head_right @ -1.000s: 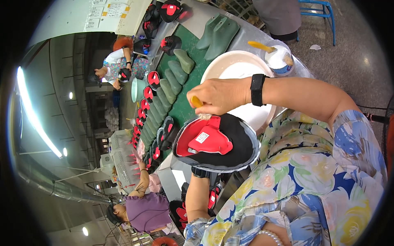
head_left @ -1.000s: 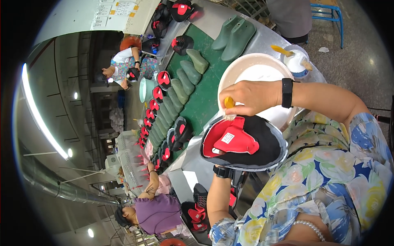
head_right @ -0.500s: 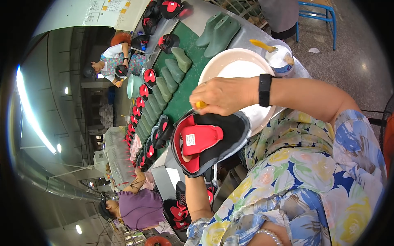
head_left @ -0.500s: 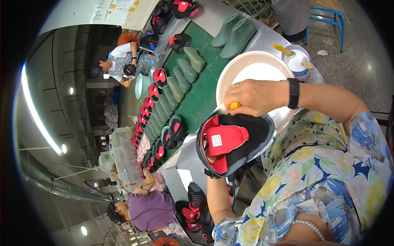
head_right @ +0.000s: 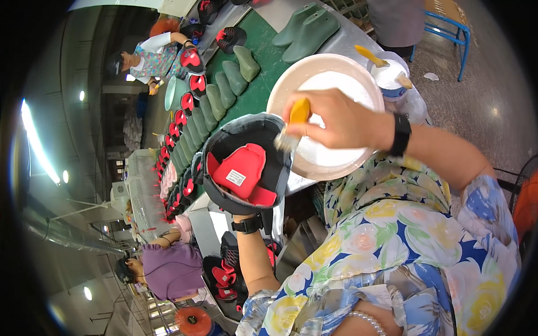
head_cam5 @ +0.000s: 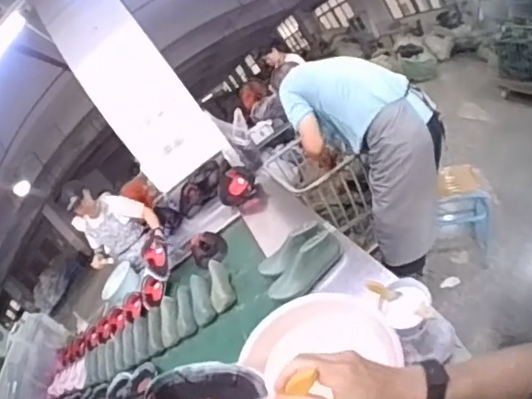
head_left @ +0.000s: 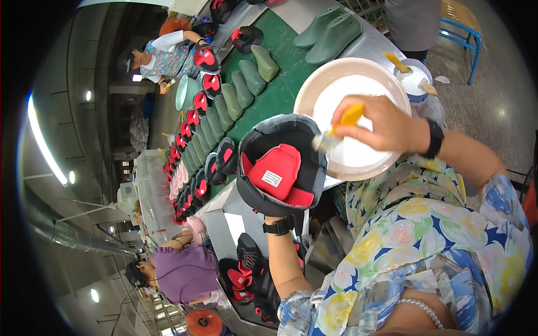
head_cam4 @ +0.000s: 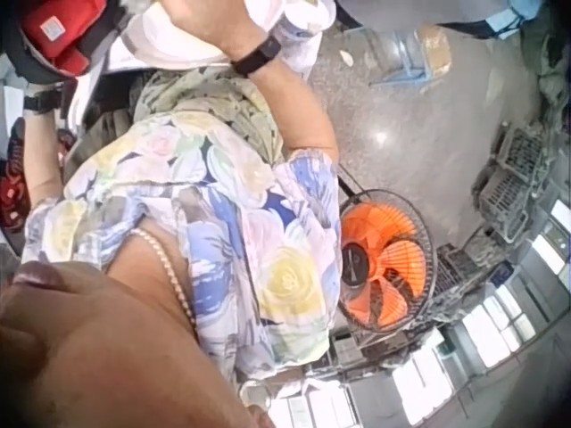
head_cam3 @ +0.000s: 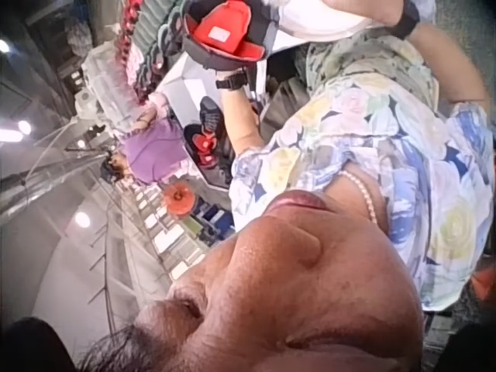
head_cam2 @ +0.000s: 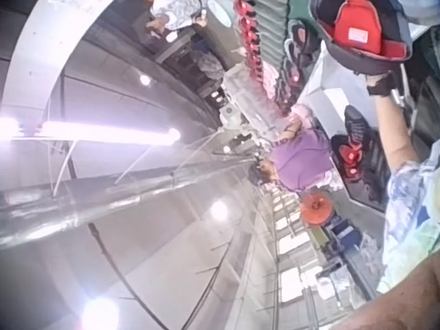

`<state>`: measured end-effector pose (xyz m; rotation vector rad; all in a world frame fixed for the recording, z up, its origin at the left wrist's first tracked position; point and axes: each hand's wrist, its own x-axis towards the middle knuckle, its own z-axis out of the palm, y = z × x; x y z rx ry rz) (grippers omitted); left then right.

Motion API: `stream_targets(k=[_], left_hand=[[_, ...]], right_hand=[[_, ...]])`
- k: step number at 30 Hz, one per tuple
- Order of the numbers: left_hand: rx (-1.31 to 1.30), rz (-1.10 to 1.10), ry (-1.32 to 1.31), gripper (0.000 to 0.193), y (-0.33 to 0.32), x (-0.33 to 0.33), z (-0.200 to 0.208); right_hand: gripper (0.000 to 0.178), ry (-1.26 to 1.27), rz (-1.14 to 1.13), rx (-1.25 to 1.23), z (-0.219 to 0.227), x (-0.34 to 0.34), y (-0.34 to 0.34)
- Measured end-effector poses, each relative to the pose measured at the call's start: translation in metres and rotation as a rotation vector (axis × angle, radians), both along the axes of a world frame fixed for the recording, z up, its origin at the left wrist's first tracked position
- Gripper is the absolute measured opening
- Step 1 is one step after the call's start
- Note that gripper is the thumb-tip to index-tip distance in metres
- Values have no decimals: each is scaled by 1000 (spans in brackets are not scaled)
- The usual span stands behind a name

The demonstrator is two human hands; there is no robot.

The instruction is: Applying glue to the interior edges of shoe uppers using a brush on an assembly line.

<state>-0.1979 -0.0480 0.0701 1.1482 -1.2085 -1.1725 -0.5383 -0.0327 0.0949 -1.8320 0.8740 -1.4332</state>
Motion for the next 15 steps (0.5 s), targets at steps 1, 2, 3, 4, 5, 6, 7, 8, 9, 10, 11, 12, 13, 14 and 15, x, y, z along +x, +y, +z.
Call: stream_targets(k=[1, 2, 3, 4, 5, 6, 7, 8, 9, 10, 11, 12, 13, 14, 15], left_hand=[[0, 14, 4, 41, -1, 1, -1], [-6, 22, 9, 41, -4, 2, -3], [-8, 34, 11, 41, -6, 3, -6], [-12, 47, 17, 41, -10, 6, -9], [-15, 68, 17, 41, -14, 12, -13], [-19, 89, 26, 41, -18, 17, -18], [-28, 111, 36, 40, -24, 27, -23], [-37, 140, 54, 40, -32, 38, -29], [-46, 169, 81, 40, -41, 53, -35], [-50, 189, 106, 40, -50, 68, -43], [-72, 195, 136, 40, -61, 87, -50], [-146, 163, 216, 40, -73, 103, -61], [-111, 178, 279, 40, -89, 121, -70], [-56, 228, 265, 40, -106, 138, -82], [28, 313, 336, 37, -126, 155, -95]], right_hand=[[16, -103, 70, 45, 1, 11, 11], [17, -159, 133, 18, 1, 23, 21], [17, -74, 172, -3, 1, 28, 23], [18, 35, 231, -30, 0, 31, 24], [17, -41, 209, -8, -2, 35, 17], [16, -25, 126, 29, -4, 32, 11], [15, -7, 46, 54, -7, 24, 1], [14, 5, -31, 83, -8, 13, -11], [13, -23, -71, 86, -12, 5, -18], [13, -77, -110, 116, -14, -2, -22], [12, -35, -119, 122, -16, -7, -25], [12, -33, -136, 163, -16, -10, -28], [12, -37, -108, 185, -17, -13, -29], [13, -64, -63, 257, -18, -13, -30], [12, -64, -80, 313, -19, -10, -29]])
